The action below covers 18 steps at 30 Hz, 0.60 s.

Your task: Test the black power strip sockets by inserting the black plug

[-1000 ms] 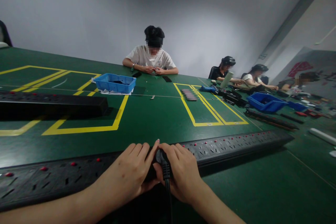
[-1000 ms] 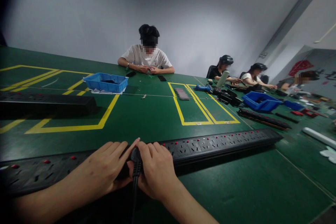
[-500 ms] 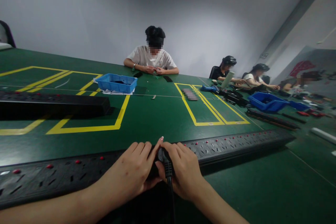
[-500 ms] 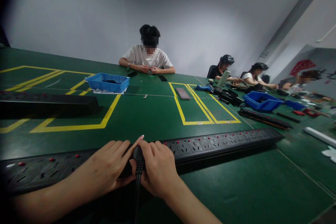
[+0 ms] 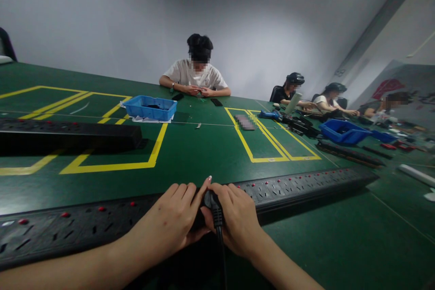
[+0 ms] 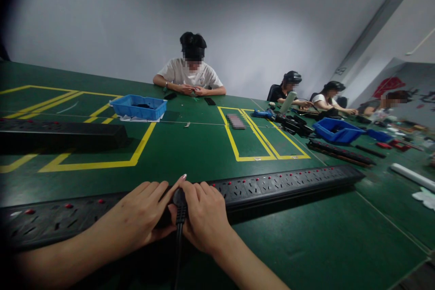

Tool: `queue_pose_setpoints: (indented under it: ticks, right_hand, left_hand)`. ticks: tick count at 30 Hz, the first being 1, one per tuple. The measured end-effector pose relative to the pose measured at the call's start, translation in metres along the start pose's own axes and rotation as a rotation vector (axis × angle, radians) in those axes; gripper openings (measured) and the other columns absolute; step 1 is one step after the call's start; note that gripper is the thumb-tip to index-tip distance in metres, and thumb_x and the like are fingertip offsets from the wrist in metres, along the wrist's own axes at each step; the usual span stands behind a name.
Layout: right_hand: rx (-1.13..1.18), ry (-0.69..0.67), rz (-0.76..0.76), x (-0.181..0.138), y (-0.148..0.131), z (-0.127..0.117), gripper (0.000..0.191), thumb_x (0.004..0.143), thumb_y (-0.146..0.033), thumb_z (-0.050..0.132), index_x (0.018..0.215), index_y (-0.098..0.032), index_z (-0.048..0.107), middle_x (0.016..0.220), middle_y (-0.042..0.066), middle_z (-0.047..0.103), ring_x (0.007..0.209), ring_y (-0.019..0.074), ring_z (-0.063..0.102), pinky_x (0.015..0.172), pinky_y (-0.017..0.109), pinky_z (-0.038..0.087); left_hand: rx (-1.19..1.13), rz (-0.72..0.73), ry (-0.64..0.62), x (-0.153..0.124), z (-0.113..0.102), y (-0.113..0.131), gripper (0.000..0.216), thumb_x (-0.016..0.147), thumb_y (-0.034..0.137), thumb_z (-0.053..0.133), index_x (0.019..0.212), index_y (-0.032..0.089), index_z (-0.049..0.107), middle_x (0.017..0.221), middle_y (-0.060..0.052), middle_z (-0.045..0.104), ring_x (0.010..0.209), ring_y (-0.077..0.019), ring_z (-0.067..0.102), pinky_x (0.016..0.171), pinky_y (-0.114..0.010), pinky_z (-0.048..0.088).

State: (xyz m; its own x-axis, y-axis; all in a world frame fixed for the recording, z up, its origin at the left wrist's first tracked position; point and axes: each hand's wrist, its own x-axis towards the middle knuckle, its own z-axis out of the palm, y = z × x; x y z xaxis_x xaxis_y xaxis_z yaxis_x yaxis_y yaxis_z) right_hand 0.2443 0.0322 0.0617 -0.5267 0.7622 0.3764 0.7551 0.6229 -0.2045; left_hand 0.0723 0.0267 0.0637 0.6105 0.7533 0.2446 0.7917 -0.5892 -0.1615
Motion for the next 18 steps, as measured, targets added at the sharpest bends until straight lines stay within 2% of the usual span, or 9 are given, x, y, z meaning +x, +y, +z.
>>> queue_pose_setpoints:
  ticks: [18]
  right_hand:
    - [0.0,0.022,-0.009,0.0009,-0.0018,-0.0007,0.031,0.086,-0.031,0.041,0.111,-0.015,0.044,0.096,0.009,0.057,0.084,0.0198,0.05,0.074,0.033,0.04]
  left_hand:
    - [0.014,0.002,0.006,0.0,-0.0007,0.0008,0.064,0.083,0.042,0.033,0.135,0.007,0.022,0.088,-0.011,0.053,0.075,-0.0235,0.047,0.067,-0.037,0.035]
